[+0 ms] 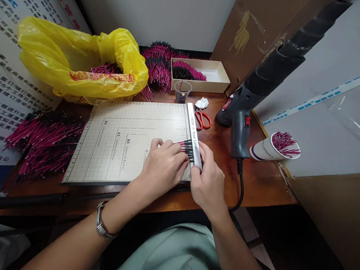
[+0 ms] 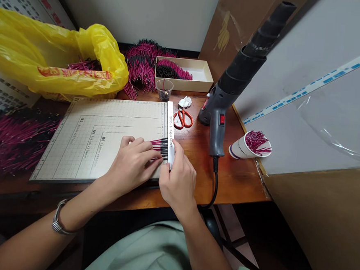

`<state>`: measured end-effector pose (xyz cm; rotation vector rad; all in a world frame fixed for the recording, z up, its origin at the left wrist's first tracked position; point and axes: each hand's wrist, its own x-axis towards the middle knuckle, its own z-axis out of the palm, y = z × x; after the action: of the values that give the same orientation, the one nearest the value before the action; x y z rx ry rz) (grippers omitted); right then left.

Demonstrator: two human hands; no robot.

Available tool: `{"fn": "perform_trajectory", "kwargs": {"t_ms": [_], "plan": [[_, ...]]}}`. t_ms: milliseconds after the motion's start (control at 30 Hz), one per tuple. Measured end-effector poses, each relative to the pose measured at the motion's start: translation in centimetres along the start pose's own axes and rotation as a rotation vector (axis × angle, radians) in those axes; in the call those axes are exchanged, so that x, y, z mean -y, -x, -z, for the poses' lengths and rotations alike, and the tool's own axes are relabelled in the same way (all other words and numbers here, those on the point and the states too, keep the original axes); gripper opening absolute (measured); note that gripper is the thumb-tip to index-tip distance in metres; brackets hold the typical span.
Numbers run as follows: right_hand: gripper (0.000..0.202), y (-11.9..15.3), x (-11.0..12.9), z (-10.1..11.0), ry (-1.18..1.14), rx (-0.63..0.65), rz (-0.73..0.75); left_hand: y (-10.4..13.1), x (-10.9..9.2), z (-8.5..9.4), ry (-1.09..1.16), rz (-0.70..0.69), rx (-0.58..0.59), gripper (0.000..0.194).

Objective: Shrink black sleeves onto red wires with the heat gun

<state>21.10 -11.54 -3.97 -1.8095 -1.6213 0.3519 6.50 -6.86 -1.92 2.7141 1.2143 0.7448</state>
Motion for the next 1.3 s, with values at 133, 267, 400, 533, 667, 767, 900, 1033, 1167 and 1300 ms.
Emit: {"fn": "perform_trajectory", "kwargs": {"t_ms": [133, 267, 400, 533, 667, 767, 900, 1033, 1167, 1300], "plan": [[0.057, 0.1, 0.0, -0.1, 0.025, -0.008, 0.001, 0.1, -0.2, -0.1, -0.005, 0.012, -0.008, 0.023], [0.057, 0.2, 0.0, -0.3, 0.038, -0.017, 0.018, 0.3, -0.3, -0.2, -0.007, 0.018, -0.016, 0.021], [0.056, 0.3, -0.1, -0.2, 0.050, -0.026, 0.033, 0.2, -0.4, 0.0, 0.032, 0.031, -0.016, 0.020], [0.056, 0.3, 0.0, -0.2, 0.057, -0.030, 0.050, -0.7, 0.1, 0.8, 0.103, 0.160, 0.038, 0.017], [0.058, 0.2, 0.1, -0.2, 0.075, -0.037, 0.056, -2.6, 1.5, 1.0, 0.113, 0.324, 0.105, 0.015], [0.059, 0.2, 0.1, -0.2, 0.087, -0.039, 0.059, -4.1, 2.5, 0.5, 0.212, 0.384, 0.157, 0.016], [0.059, 0.2, 0.2, -0.1, 0.097, -0.036, 0.060, -5.6, 3.1, 0.0, 0.310, 0.398, 0.247, 0.016], [0.058, 0.1, 0.2, -0.1, 0.102, -0.034, 0.055, -6.2, 3.1, 0.3, 0.302, 0.390, 0.316, 0.015], [0.057, 0.1, 0.3, 0.0, 0.104, -0.032, 0.052, -6.5, 3.0, 0.5, 0.285, 0.378, 0.357, 0.016], [0.058, 0.1, 0.3, -0.1, 0.113, -0.034, 0.049, -6.6, 2.9, 0.5, 0.266, 0.369, 0.375, 0.017]]}}
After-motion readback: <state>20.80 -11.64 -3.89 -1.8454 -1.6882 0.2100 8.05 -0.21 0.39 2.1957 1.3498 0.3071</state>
